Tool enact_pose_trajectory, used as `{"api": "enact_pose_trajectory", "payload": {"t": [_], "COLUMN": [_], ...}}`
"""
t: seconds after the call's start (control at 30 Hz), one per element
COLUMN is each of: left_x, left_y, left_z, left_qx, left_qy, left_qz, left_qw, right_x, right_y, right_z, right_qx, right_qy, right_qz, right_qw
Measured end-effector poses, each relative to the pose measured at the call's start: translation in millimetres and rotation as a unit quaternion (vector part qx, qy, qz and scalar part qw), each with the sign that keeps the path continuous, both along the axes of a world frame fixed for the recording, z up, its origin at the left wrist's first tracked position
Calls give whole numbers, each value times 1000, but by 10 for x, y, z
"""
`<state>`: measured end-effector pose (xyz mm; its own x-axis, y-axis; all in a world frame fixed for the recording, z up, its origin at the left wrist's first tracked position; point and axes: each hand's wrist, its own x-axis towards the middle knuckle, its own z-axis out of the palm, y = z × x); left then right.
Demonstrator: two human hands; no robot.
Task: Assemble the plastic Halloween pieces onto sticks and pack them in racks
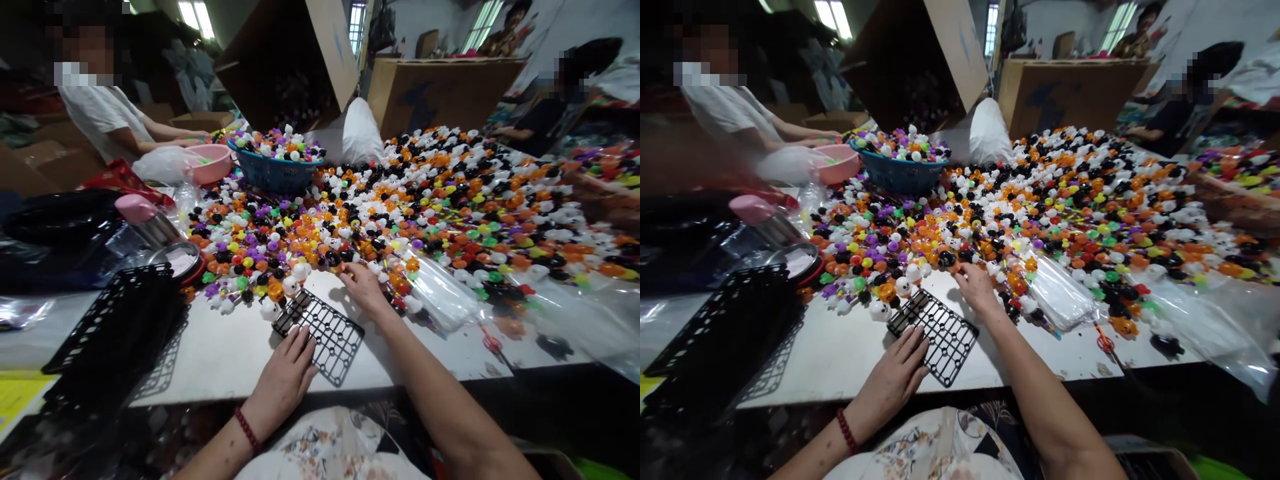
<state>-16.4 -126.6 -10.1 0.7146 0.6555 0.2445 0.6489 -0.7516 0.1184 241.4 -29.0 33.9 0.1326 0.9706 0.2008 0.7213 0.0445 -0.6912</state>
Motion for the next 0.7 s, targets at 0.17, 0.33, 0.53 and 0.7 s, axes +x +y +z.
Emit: {"api": "enact_pose_trajectory", "payload": {"t": [0.17, 0.33, 0.53, 0.7], "left_x": [299, 508, 298, -12], "left_y": [-18, -16, -120, -119], "left_z": [-109, -96, -21, -45], "left_qx": [31, 5, -8, -17], "left_qy": [-42, -72, -117, -163], "left_qz": [76, 106, 87, 121], "left_qw": [996, 992, 989, 979], "right_x": [-220, -453, -694, -820], "right_y": [-192, -255, -355, -445], "right_z": [-50, -224, -337, -354], "right_qx": [-20, -55, -115, -133], "right_qy": [126, 238, 357, 385], "right_qz": [28, 51, 120, 125], "right_qw": [991, 968, 919, 905]}}
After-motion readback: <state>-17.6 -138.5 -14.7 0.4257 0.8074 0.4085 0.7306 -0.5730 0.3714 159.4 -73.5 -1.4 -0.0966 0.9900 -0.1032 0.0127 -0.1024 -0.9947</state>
